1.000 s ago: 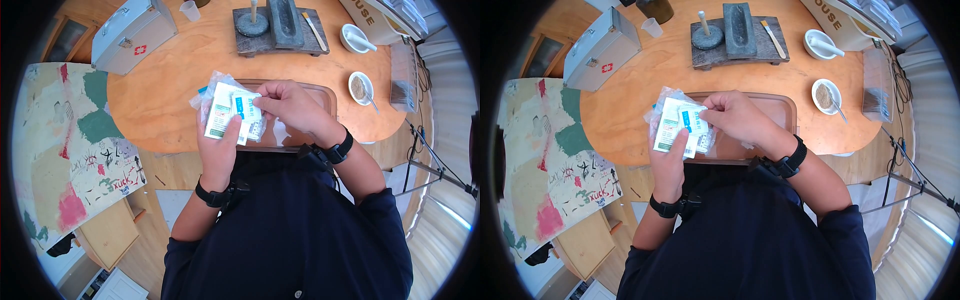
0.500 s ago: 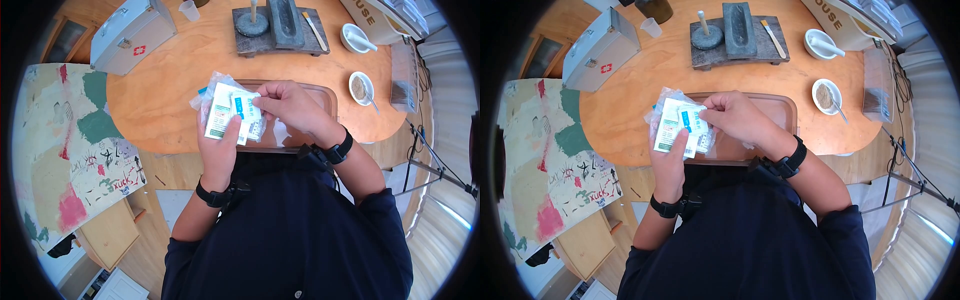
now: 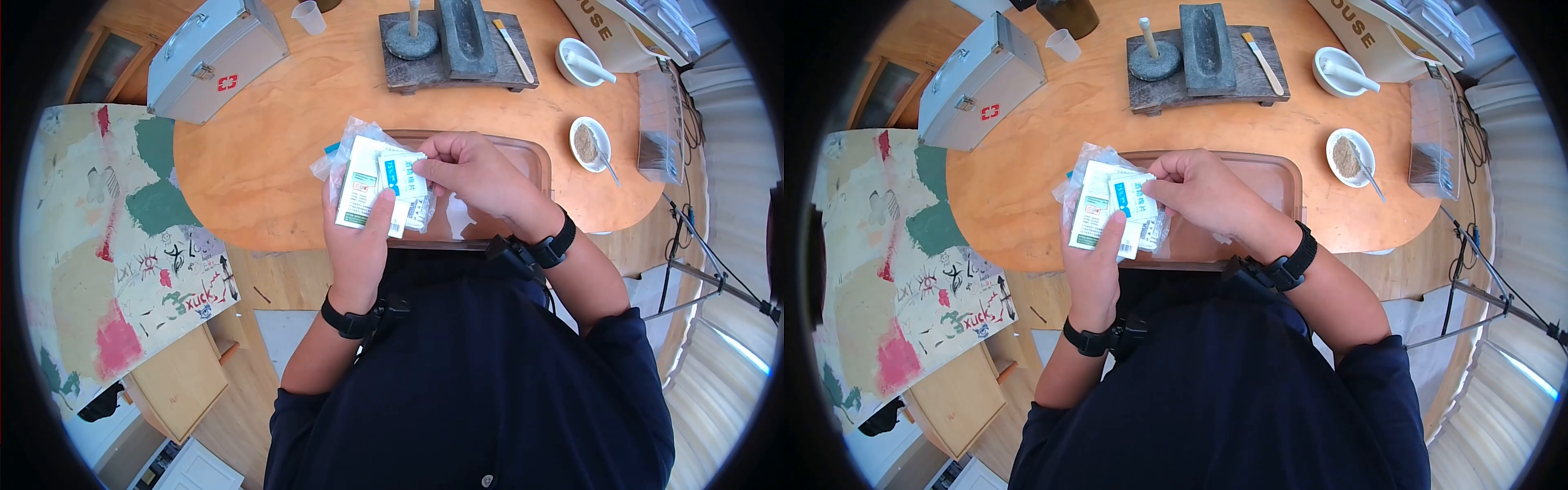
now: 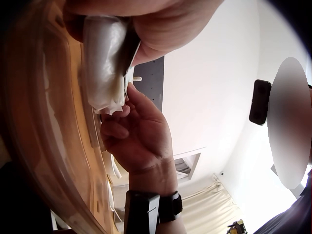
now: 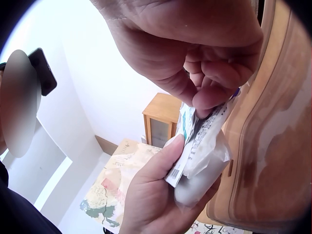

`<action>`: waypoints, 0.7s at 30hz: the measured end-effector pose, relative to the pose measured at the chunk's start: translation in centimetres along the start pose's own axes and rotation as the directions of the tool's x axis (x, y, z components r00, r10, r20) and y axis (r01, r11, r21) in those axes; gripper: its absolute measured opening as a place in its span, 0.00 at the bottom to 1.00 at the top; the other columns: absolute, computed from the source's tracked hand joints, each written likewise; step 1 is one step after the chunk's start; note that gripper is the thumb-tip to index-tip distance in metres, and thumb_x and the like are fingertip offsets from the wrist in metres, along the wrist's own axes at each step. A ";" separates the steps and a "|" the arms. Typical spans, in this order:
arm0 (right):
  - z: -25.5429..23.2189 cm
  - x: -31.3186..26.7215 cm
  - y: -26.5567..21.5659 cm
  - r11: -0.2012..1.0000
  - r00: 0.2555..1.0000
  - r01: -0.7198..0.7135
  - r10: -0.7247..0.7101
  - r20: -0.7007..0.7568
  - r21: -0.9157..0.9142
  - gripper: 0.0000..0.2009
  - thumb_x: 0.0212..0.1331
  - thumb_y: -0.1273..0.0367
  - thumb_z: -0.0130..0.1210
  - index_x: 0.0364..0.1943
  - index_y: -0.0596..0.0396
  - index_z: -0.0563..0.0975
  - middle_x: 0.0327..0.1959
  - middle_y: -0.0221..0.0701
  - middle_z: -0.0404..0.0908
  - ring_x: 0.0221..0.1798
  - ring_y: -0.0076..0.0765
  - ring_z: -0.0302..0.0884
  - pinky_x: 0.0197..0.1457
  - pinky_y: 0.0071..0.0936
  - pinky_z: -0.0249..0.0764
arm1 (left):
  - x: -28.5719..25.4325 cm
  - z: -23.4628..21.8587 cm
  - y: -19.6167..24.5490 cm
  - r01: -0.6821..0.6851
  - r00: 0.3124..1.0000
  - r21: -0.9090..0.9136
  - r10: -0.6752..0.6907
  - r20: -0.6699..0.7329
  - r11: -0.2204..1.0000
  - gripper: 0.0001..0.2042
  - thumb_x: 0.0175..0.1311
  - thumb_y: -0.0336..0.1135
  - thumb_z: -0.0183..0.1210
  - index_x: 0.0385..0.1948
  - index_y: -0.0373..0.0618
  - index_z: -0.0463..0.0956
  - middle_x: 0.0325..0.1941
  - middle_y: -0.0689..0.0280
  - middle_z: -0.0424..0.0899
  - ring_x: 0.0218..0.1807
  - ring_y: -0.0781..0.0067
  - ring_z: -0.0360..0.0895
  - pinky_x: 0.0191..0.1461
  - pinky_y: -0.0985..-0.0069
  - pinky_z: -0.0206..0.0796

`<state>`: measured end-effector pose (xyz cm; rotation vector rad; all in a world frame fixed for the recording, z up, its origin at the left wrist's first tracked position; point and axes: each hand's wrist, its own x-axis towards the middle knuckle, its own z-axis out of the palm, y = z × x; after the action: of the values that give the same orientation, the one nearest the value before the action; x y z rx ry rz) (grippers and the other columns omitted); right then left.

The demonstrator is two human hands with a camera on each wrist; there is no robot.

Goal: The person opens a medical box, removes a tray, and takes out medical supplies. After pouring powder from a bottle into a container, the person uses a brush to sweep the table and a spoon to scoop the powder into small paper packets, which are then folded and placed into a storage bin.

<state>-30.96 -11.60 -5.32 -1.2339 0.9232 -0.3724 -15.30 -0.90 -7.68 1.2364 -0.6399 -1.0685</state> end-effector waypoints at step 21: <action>1.0 0.5 1.3 0.994 0.993 0.087 -0.081 -0.087 0.059 0.06 0.61 0.70 0.65 0.33 0.59 0.82 0.26 0.19 0.77 0.28 0.12 0.67 0.29 0.17 0.65 | -0.1 0.1 -0.5 -0.030 0.999 0.045 0.030 -0.013 0.999 0.28 0.65 0.23 0.62 0.65 0.34 0.58 0.58 0.58 0.74 0.57 0.73 0.75 0.59 0.74 0.72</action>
<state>-30.20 -10.90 -6.69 -1.2093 0.9265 -0.5201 -15.53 -0.84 -8.10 1.2676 -0.6733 -1.0250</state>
